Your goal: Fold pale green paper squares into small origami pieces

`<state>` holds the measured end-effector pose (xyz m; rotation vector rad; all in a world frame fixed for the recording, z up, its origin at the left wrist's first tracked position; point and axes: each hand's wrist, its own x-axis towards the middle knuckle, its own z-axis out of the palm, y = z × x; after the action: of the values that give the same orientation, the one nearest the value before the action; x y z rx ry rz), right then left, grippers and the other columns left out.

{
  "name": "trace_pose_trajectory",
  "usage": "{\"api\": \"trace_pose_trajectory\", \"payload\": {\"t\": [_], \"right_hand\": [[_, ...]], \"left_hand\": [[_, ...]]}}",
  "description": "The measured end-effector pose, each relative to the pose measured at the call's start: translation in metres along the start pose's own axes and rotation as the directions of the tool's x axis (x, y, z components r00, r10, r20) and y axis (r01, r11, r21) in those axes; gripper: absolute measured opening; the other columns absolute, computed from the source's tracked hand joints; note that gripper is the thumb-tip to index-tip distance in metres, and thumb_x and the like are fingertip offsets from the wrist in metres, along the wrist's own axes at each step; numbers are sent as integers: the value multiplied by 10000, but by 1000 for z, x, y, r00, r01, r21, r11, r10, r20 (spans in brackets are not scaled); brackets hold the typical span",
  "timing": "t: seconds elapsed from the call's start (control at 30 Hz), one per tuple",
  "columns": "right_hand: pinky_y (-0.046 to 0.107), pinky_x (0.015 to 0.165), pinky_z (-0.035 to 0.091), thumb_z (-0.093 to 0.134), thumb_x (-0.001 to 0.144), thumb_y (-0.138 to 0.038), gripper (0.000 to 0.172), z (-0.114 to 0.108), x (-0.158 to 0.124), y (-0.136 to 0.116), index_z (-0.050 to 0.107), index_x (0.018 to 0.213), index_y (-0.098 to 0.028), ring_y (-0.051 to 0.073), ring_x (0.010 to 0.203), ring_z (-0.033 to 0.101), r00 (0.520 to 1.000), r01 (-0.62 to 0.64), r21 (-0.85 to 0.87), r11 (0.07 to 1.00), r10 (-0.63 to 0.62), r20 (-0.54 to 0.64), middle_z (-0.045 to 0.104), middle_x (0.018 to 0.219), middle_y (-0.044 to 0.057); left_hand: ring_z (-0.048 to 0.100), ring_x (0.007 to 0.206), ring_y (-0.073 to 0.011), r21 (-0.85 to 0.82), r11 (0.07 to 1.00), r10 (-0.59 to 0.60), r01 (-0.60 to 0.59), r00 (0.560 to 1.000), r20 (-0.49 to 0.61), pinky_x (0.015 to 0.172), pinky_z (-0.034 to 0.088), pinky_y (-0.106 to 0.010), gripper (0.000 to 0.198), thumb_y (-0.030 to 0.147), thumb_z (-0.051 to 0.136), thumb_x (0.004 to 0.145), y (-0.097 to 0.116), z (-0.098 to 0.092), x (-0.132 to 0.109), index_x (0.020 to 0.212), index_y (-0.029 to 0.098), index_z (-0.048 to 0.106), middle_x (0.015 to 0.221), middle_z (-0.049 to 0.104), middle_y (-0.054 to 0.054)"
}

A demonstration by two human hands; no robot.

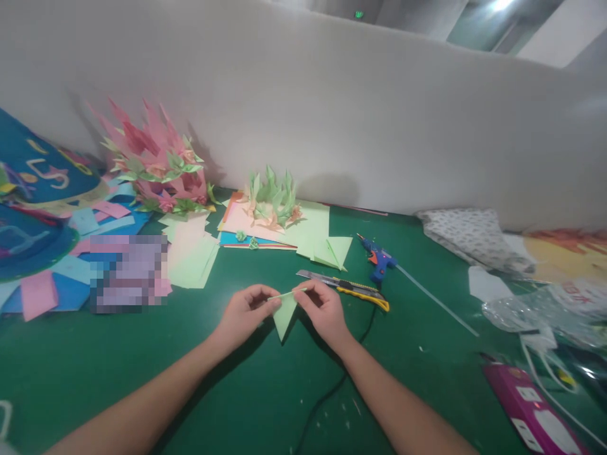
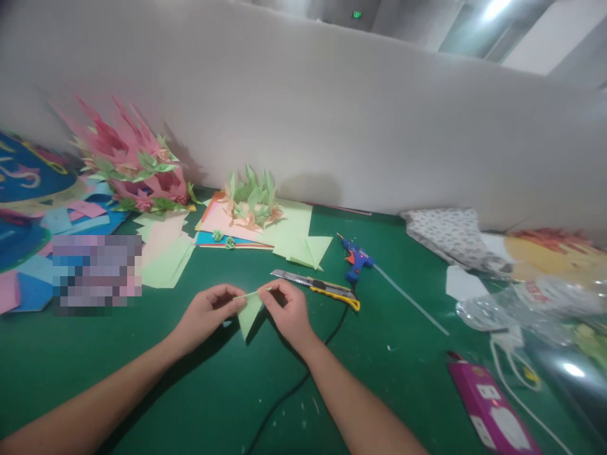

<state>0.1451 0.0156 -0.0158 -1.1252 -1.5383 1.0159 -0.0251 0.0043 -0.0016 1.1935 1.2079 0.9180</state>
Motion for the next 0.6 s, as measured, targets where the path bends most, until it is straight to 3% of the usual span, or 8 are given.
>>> {"api": "trace_pose_trajectory", "payload": {"t": [0.13, 0.33, 0.6], "right_hand": [[275, 648, 466, 581, 768, -269, 87, 1, 0, -2, 597, 745, -186, 152, 684, 581, 1000, 28, -20, 999, -28, 12, 633, 735, 21], [287, 669, 470, 588, 764, -267, 95, 2, 0, -2, 605, 724, -183, 158, 699, 584, 998, 49, -50, 998, -47, 35, 644, 743, 30], [284, 661, 461, 565, 783, -282, 138, 2, 0, -1, 629, 705, -188, 152, 670, 572, 998, 60, -57, 997, -59, 26, 634, 705, 21]], "left_hand": [[539, 604, -118, 5, 1000, -14, 13, 995, 95, 585, 423, -230, 264, 336, 618, 683, 0, 3, -2, 853, 135, 631, 733, 649, -37], [449, 492, -94, 151, 988, 18, -28, 998, 67, 491, 352, -204, 240, 372, 576, 702, 6, 4, -3, 664, 138, 612, 523, 530, 23], [526, 538, -114, 123, 992, -27, 13, 994, 109, 544, 433, -228, 223, 367, 594, 681, 2, 5, -5, 688, 144, 613, 601, 584, 6]]}}
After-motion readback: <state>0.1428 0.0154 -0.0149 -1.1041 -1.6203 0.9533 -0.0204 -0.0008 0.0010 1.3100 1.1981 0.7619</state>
